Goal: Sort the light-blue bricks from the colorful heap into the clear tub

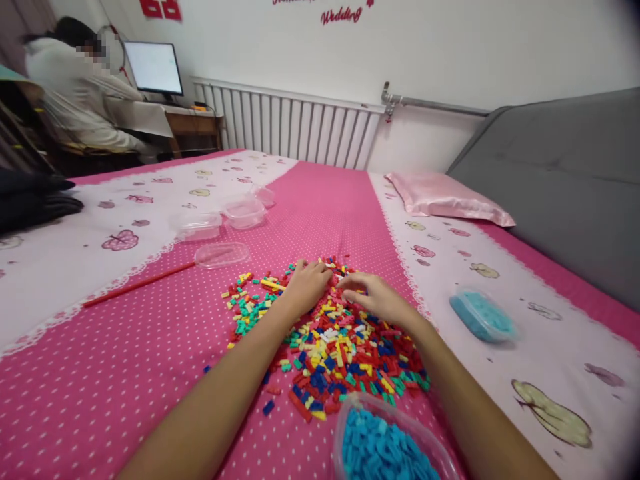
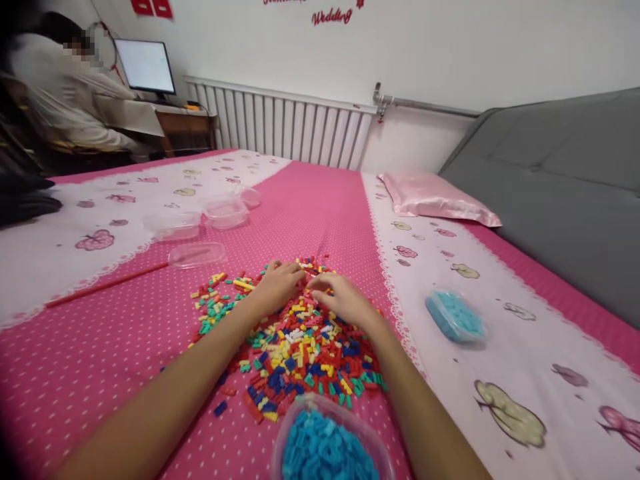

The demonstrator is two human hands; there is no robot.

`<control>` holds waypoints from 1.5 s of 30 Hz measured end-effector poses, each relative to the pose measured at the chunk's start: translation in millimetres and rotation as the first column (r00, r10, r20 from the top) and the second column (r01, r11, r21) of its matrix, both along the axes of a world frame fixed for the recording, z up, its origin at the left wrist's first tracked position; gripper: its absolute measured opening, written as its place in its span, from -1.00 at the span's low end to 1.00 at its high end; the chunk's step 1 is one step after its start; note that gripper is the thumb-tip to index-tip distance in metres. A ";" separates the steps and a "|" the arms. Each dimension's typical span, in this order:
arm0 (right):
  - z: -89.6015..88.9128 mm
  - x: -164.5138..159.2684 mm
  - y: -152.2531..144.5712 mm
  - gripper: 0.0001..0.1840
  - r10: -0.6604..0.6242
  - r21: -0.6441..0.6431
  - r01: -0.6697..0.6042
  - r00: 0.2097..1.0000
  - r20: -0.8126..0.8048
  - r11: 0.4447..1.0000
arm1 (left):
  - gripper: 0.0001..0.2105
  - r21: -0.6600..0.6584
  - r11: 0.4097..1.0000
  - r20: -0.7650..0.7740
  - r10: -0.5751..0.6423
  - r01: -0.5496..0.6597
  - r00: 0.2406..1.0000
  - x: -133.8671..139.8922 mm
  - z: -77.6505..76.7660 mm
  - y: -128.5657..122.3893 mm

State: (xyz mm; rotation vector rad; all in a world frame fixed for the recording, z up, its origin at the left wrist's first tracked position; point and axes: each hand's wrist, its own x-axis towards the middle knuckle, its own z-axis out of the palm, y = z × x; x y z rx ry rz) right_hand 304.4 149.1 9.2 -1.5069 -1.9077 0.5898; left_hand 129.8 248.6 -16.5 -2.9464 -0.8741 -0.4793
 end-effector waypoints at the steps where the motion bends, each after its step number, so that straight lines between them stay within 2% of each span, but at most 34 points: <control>1: -10.7 0.8 11.2 -0.89 0.004 0.002 -0.004 1.000 0.027 1.000 | -0.84 -0.008 1.000 0.006 -0.004 0.004 1.000 0.0 -1.1 1.8; 3: -28.5 0.6 21.3 -0.92 -0.005 0.022 0.004 0.997 0.073 1.000 | -0.89 -0.025 1.000 0.034 -0.008 0.009 0.999 1.0 -2.8 6.3; 5: -37.8 0.6 19.8 -0.91 -0.022 0.052 0.017 0.995 0.097 0.998 | -0.92 -0.048 0.999 0.078 -0.008 0.012 0.997 2.1 -2.5 9.1; 9: -34.1 2.6 10.3 -0.94 -0.032 0.096 0.023 0.996 0.088 0.995 | -0.93 -0.133 0.991 0.194 -0.006 0.032 0.981 -3.2 7.5 4.5; 12: -25.0 2.9 6.4 -0.94 -0.060 0.133 0.054 0.997 0.039 0.990 | -0.79 -0.217 0.974 0.299 0.007 0.060 0.954 -14.8 16.9 -3.5; 14: -19.4 2.3 2.3 -0.91 -0.092 0.152 0.092 0.996 -0.010 0.984 | -0.72 -0.348 0.927 0.424 0.020 0.142 0.905 -21.4 20.2 -7.7; 16: -15.3 1.7 -4.9 -0.91 -0.111 0.151 0.120 0.992 -0.065 0.981 | -0.72 -0.479 0.839 0.544 0.051 0.260 0.838 -24.1 20.8 -10.9; 18: -13.8 2.1 -14.9 -0.94 -0.119 0.133 0.136 0.985 -0.126 0.982 | -0.74 -0.544 0.768 0.602 0.074 0.340 0.795 -22.9 20.0 -13.7; 19: -14.3 2.6 -20.3 -0.94 -0.123 0.120 0.143 0.980 -0.158 0.982 | -0.75 -0.547 0.762 0.604 0.071 0.347 0.794 -21.5 19.5 -15.3; 24: -26.3 6.4 -39.9 -0.84 -0.155 0.053 0.177 0.946 -0.284 0.983 | -0.84 -0.541 0.758 0.582 0.025 0.364 0.813 -15.2 20.1 -23.1; 29: -32.8 7.0 -39.7 -0.60 -0.134 0.016 0.154 0.907 -0.400 0.988 | -0.87 -0.516 0.773 0.558 -0.022 0.368 0.829 -10.7 24.6 -31.3; 32: -28.9 8.4 -39.5 -0.66 -0.107 0.007 0.125 0.878 -0.467 0.992 | -0.86 -0.446 0.818 0.574 -0.050 0.363 0.818 -6.4 26.3 -38.3; 38: -18.8 13.3 -44.1 -0.76 -0.108 0.029 0.150 0.821 -0.561 0.988 | -0.69 -0.222 0.920 0.642 -0.111 0.323 0.758 -2.7 26.1 -48.6; 42: -17.1 16.6 -44.2 -0.80 -0.118 0.046 0.179 0.799 -0.590 0.983 | -0.69 -0.120 0.938 0.622 -0.183 0.324 0.761 -4.2 27.9 -50.4; 45: -16.6 18.8 -43.8 -0.80 -0.136 0.050 0.206 0.791 -0.596 0.977 | -0.73 -0.121 0.947 0.632 -0.157 0.297 0.759 -5.3 29.1 -49.9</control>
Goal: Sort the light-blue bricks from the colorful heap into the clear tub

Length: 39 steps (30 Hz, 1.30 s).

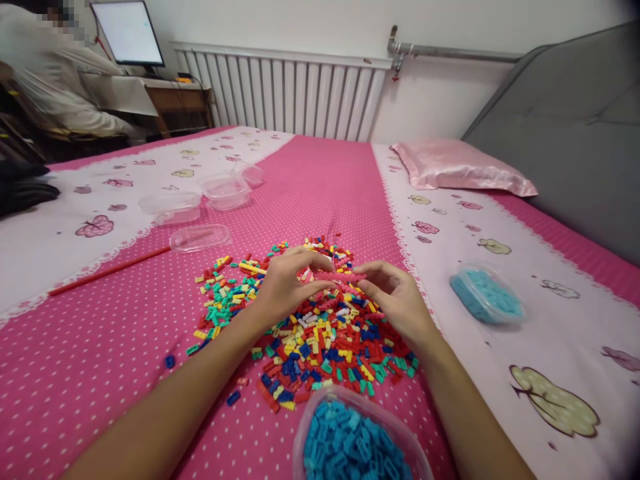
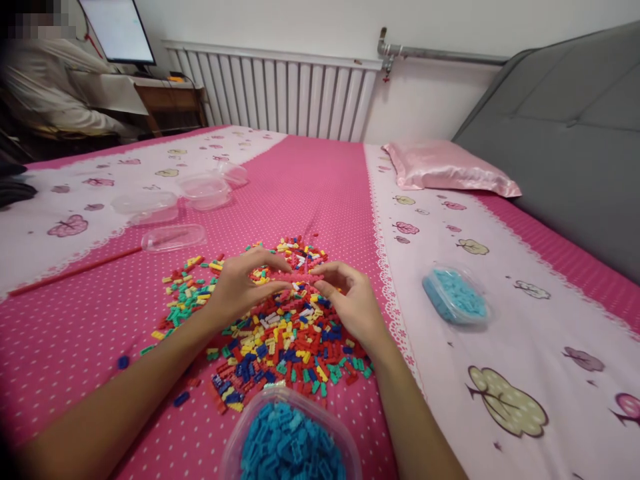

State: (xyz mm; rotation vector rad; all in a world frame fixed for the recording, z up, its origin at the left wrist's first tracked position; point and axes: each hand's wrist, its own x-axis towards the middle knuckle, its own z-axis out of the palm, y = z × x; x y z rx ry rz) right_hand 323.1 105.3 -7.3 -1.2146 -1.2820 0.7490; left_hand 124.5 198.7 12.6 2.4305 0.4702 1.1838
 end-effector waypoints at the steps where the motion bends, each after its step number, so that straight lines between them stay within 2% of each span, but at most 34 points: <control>1: 0.3 0.4 0.0 -0.79 -0.007 -0.001 0.007 1.000 0.001 1.000 | -0.73 -0.010 1.000 0.003 0.017 -0.017 1.000 -0.2 0.0 0.4; 5: 1.8 0.4 -0.9 -0.75 -0.019 -0.007 0.019 1.000 0.011 1.000 | -0.69 -0.055 0.996 0.015 0.067 -0.066 0.998 -0.3 -1.4 1.8; 11: 2.3 -2.0 -0.8 -0.69 -0.042 0.004 0.042 0.999 -0.002 0.999 | -0.67 -0.104 0.993 0.025 0.061 -0.058 0.998 1.4 -2.8 0.8; 17: -3.1 -0.5 2.2 -0.66 -0.029 -0.022 0.028 0.999 -0.034 0.999 | -0.82 -0.058 0.998 0.015 0.034 -0.033 0.999 2.8 -3.6 2.9; 20: -7.5 3.0 3.7 -0.66 -0.015 -0.041 0.013 0.999 -0.044 0.999 | -0.67 -0.044 0.998 -0.074 0.034 -0.037 0.997 -0.7 -3.1 9.1; 22: -10.0 5.9 4.6 -0.66 -0.018 -0.049 0.015 0.999 -0.049 0.999 | -0.60 -0.047 0.996 -0.130 0.075 -0.082 0.989 -4.0 -3.2 13.7; 25: -12.3 9.3 5.4 -0.67 -0.023 -0.058 0.020 0.998 -0.056 0.998 | -0.81 -0.040 0.984 -0.163 0.166 -0.175 0.972 -6.9 -4.7 17.6; 28: -13.0 10.3 5.8 -0.67 -0.024 -0.067 0.020 0.998 -0.062 0.998 | -0.90 -0.009 0.980 -0.177 0.192 -0.196 0.965 -6.2 -6.5 16.9; 39: -14.9 9.4 5.0 -0.68 -0.002 -0.095 -0.005 0.997 -0.075 0.995 | -0.87 0.044 0.971 -0.192 0.238 -0.234 0.952 -2.8 -7.1 13.6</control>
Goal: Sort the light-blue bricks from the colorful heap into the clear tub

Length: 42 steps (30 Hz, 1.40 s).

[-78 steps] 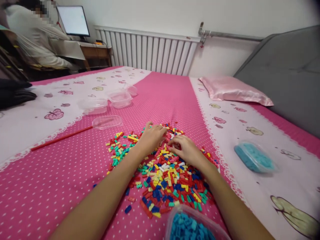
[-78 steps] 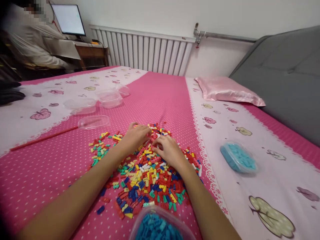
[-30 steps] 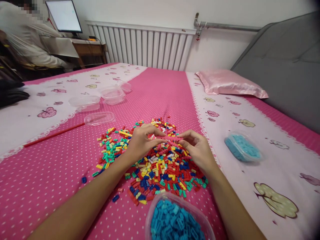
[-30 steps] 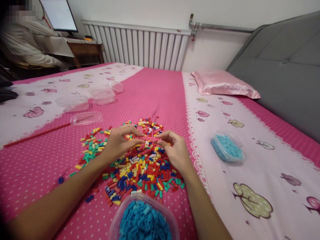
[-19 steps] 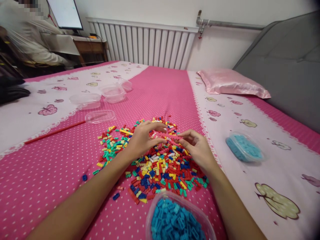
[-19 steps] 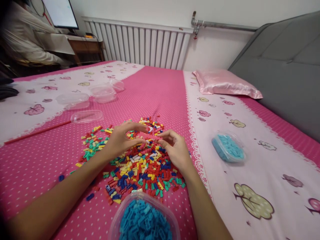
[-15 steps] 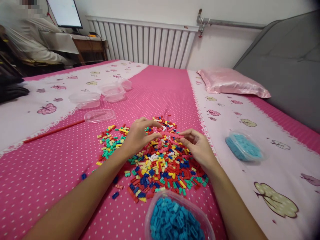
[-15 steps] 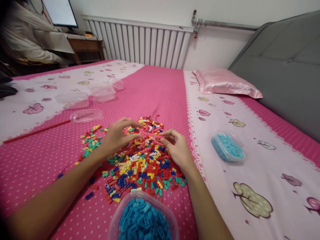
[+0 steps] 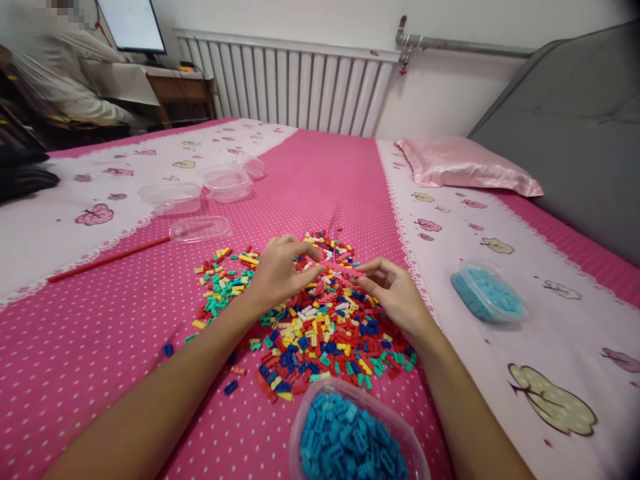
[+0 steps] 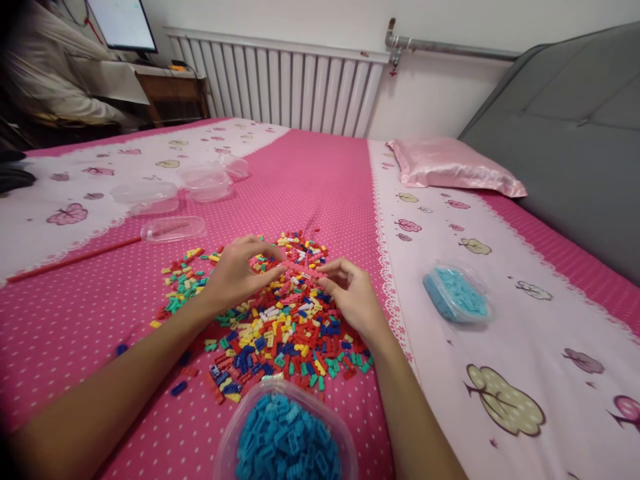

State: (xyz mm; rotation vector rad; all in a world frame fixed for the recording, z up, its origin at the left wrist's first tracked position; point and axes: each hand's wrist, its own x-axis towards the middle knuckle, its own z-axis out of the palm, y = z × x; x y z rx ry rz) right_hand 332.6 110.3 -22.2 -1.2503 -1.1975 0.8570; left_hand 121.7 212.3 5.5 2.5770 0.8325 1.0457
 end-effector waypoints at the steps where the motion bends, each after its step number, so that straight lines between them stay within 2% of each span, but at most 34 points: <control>1: 0.1 -0.2 0.0 -0.68 0.005 -0.004 -0.005 1.000 -0.001 1.000 | -0.86 0.017 1.000 0.000 0.013 -0.013 1.000 -0.1 -0.2 -0.3; 5: 0.8 -1.5 -0.4 -0.67 0.025 -0.021 -0.025 1.000 -0.005 0.999 | -0.76 0.089 0.996 -0.023 0.002 0.000 1.000 -0.2 0.5 -1.6; 7: 1.0 -2.3 -0.7 -0.68 0.033 -0.026 -0.033 0.999 -0.006 0.999 | -0.80 0.097 0.995 -0.043 -0.027 0.031 0.999 0.1 1.5 -2.3; 11: 1.4 -3.4 -1.1 -0.69 0.049 -0.035 -0.050 0.999 -0.010 0.998 | -0.86 0.088 0.995 -0.049 -0.044 0.049 0.998 1.0 2.5 -3.8; 18: 3.2 -4.8 -1.5 -0.71 0.066 -0.040 -0.066 0.998 -0.003 0.997 | -0.81 0.074 0.997 -0.051 -0.029 0.032 0.998 1.7 1.2 -5.7; 42: -0.1 -5.2 -0.1 -0.72 0.089 -0.060 -0.087 0.996 0.021 0.994 | -0.85 0.102 0.993 -0.065 -0.047 0.054 0.997 0.8 2.2 -9.9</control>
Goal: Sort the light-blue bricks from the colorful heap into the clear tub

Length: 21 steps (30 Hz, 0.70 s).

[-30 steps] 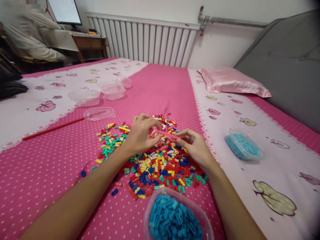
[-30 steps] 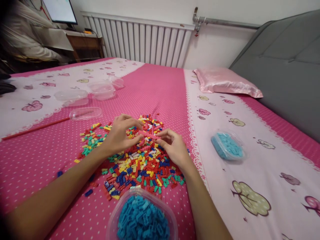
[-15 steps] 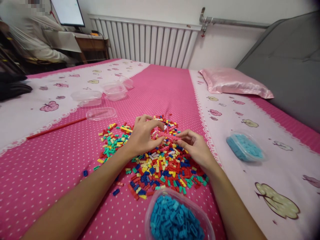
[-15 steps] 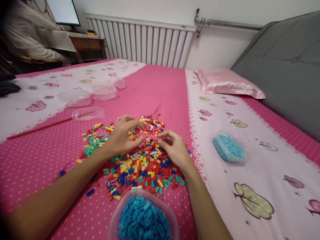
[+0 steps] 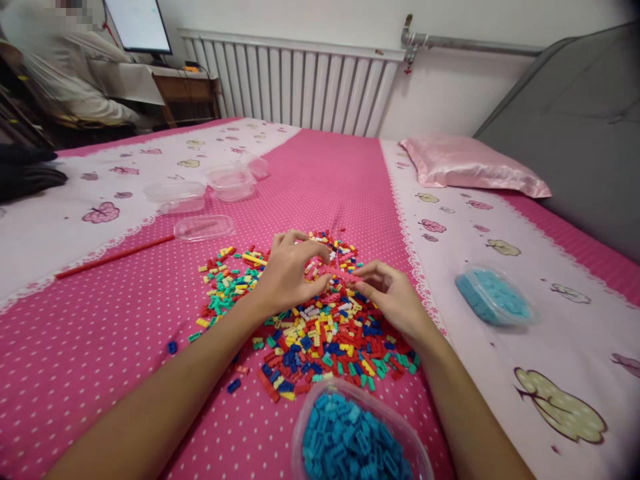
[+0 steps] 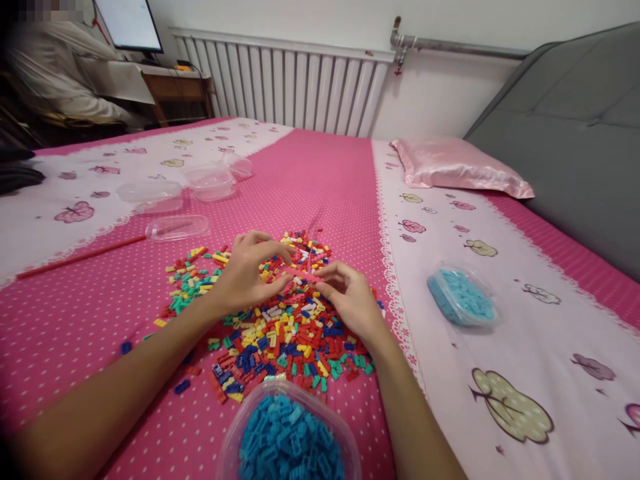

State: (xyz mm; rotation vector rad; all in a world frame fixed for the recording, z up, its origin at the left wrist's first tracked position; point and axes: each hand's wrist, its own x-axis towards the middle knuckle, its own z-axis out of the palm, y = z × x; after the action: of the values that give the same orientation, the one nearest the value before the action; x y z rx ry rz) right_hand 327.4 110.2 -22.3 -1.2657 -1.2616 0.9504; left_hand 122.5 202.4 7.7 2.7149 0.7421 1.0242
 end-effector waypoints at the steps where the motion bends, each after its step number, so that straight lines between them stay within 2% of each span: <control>1: 0.2 -0.1 0.0 -0.72 0.001 -0.001 -0.001 1.000 -0.001 1.000 | -0.85 0.000 1.000 -0.002 0.000 0.000 1.000 0.0 0.0 -0.1; 21: 0.8 0.9 -0.8 -0.69 -0.008 -0.006 0.008 1.000 0.005 1.000 | -0.88 0.010 1.000 -0.007 -0.009 0.009 1.000 0.4 0.8 -0.8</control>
State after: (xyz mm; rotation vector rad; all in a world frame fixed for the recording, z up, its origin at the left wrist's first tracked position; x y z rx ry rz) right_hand 328.3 109.3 -21.5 -1.2776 -1.2575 0.9469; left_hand 122.9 201.5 8.4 2.7287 0.7273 1.0200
